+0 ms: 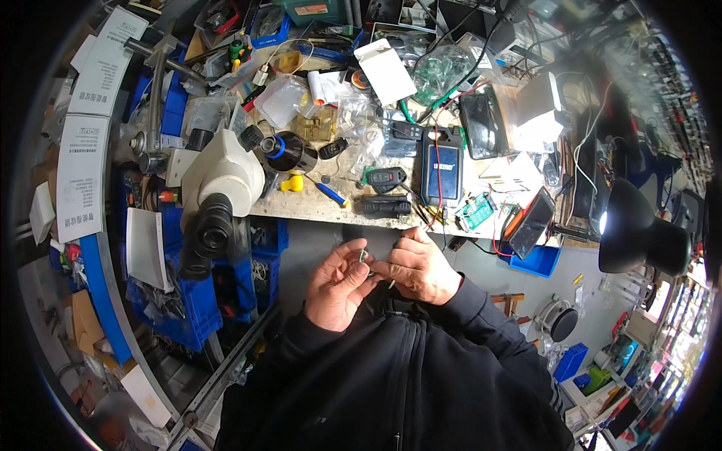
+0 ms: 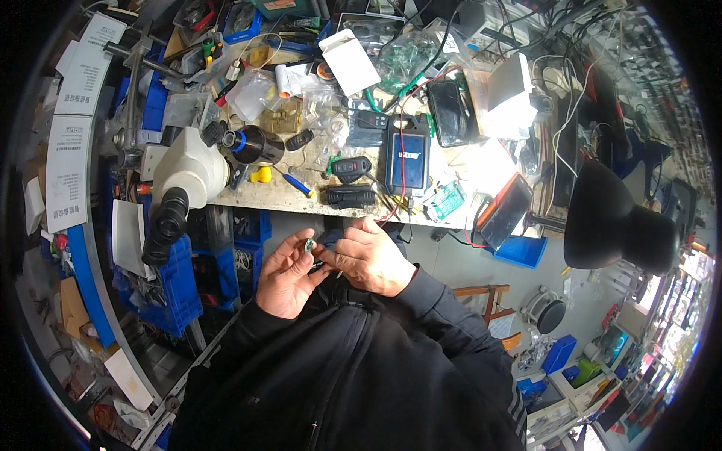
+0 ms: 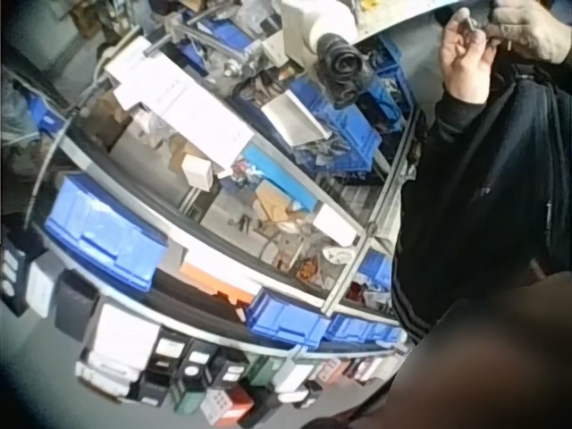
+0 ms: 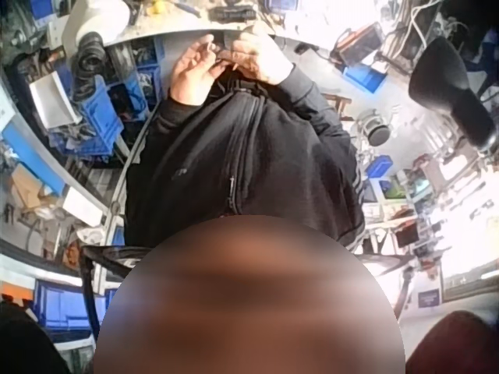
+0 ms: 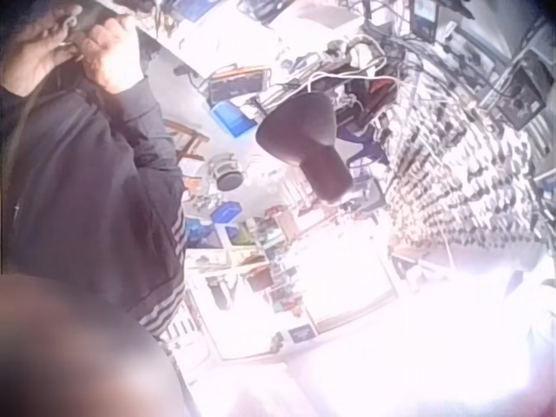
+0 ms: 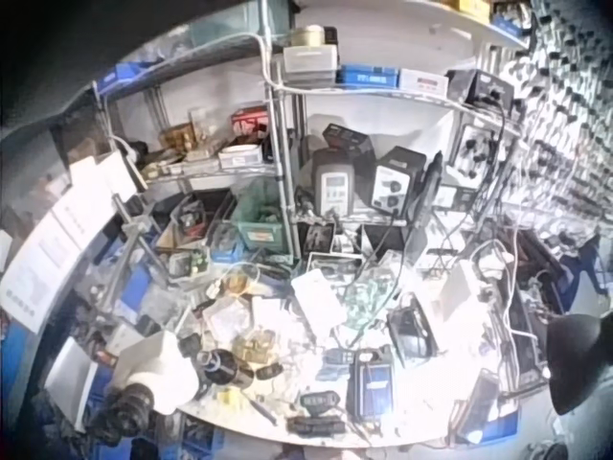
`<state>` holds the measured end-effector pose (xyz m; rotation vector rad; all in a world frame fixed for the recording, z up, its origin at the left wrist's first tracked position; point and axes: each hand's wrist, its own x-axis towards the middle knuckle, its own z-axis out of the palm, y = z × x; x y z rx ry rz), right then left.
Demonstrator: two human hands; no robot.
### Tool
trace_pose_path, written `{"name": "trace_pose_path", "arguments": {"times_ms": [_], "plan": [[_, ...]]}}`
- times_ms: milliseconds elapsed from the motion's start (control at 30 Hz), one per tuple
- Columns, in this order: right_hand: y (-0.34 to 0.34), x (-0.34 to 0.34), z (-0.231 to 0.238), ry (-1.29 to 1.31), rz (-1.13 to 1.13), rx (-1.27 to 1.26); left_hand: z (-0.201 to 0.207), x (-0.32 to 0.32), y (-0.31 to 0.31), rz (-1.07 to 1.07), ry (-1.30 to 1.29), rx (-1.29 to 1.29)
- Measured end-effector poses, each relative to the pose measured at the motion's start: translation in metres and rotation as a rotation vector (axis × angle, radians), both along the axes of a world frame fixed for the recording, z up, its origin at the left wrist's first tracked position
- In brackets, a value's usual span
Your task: The person tests a small green circuit board by connecting red and black wires to a power supply and observing the board's response. They repeatedly connect and disconnect the wires, adjust the power supply, and move between workstations. The person also handles a handheld diagnostic device and a small yellow component.
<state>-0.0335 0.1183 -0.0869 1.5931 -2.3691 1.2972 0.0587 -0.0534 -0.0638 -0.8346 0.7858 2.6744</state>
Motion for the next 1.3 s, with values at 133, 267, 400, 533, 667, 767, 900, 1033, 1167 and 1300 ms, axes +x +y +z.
{"name": "trace_pose_path", "arguments": {"times_ms": [133, 267, 400, 533, 667, 767, 900, 1033, 1167, 1300], "plan": [[-0.001, 0.000, -0.004, 0.008, -0.006, -0.005, -0.002, 0.000, 0.000, 0.081, 0.002, -0.014], [-0.005, 0.004, -0.012, -0.037, -0.107, 0.043, -0.006, -0.002, -0.011, 0.154, 0.009, -0.089], [-0.006, 0.007, -0.033, -0.093, -0.133, 0.193, -0.014, -0.004, -0.028, 0.162, -0.028, -0.227], [-0.012, 0.008, -0.062, -0.118, -0.085, 0.425, -0.020, -0.002, -0.040, 0.159, -0.071, -0.246], [-0.009, 0.007, -0.063, -0.134, -0.075, 0.506, -0.025, -0.001, -0.044, 0.198, -0.061, -0.235], [0.014, -0.026, -0.043, -0.264, -0.411, 0.198, -0.025, -0.004, -0.050, 0.193, -0.096, -0.284], [0.049, -0.157, -0.032, -0.377, -0.911, -0.497, -0.024, -0.006, -0.058, 0.207, -0.136, -0.327], [0.086, -0.270, -0.020, -0.496, -1.093, -0.837, -0.017, -0.005, -0.053, 0.255, -0.087, -0.345], [0.102, -0.319, -0.004, -0.613, -1.094, -1.129, -0.004, -0.002, -0.042, 0.264, -0.118, -0.350], [0.128, -0.359, -0.003, -0.320, -1.313, -1.065, -0.004, 0.001, -0.027, 0.296, -0.129, -0.362]]}}
